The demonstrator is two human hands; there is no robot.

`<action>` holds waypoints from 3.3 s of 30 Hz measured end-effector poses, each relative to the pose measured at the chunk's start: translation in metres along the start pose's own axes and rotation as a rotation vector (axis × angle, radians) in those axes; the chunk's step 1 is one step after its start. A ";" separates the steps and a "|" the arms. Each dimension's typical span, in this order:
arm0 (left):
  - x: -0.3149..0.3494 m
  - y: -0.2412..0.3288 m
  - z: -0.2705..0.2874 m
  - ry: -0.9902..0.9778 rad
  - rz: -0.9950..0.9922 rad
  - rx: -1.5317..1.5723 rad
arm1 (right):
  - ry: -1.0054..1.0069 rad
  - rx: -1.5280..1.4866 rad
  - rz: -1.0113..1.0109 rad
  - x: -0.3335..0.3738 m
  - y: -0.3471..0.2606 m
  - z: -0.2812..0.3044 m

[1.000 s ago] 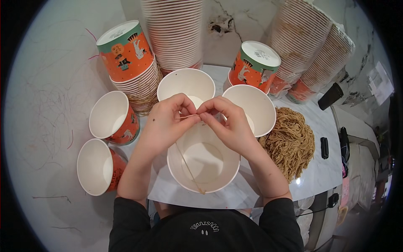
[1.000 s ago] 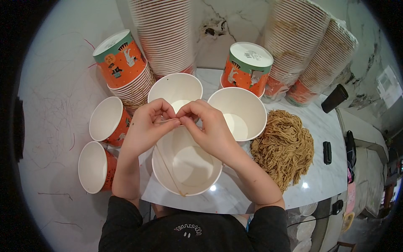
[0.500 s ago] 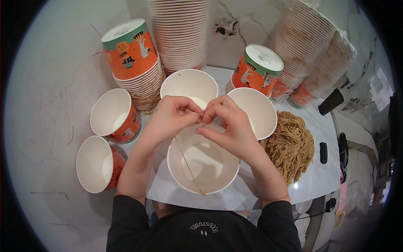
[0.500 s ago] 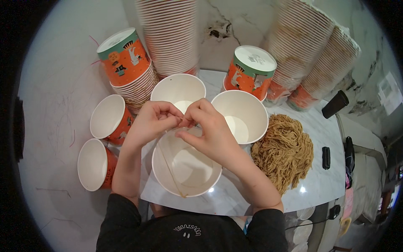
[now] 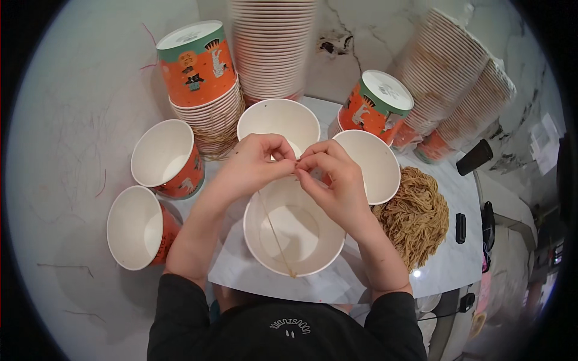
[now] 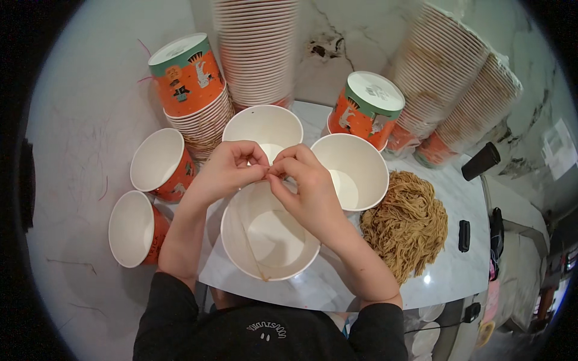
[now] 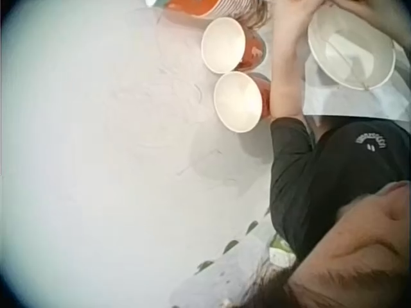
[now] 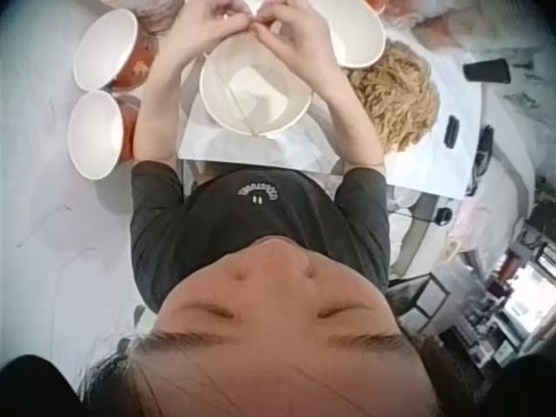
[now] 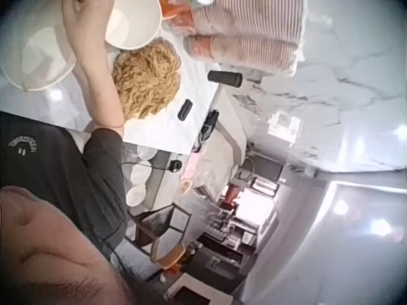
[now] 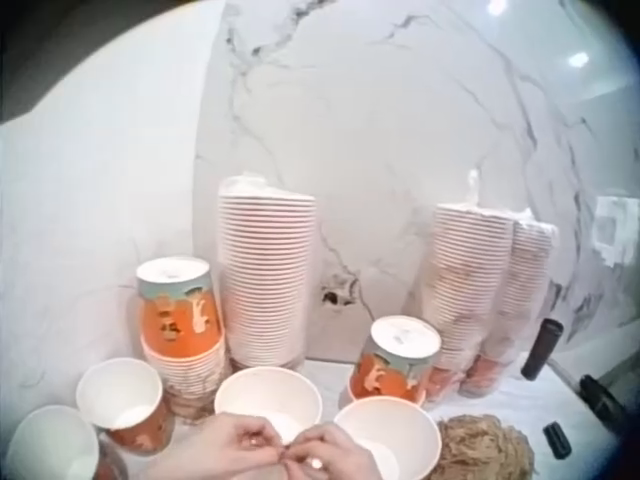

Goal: Tying elastic strings around individual decorative paper cups.

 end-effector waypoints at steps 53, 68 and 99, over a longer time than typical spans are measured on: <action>-0.002 0.006 -0.015 0.025 -0.180 0.445 | 0.115 -0.608 -0.169 -0.002 0.031 0.005; 0.006 0.015 -0.008 0.211 -0.255 -0.034 | 0.169 -0.345 -0.104 -0.001 0.030 0.010; 0.007 0.009 0.006 0.103 -0.086 -0.048 | 0.152 -0.045 0.020 -0.003 0.012 0.013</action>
Point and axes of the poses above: each hand's wrist, its own x-axis away from the middle knuckle, its own z-axis out of the back of the hand, y = z × x, the point moved 8 cm from there along -x, towards the middle knuckle, and after that the axes turned 8 degrees about x, right-handed, at the moved point
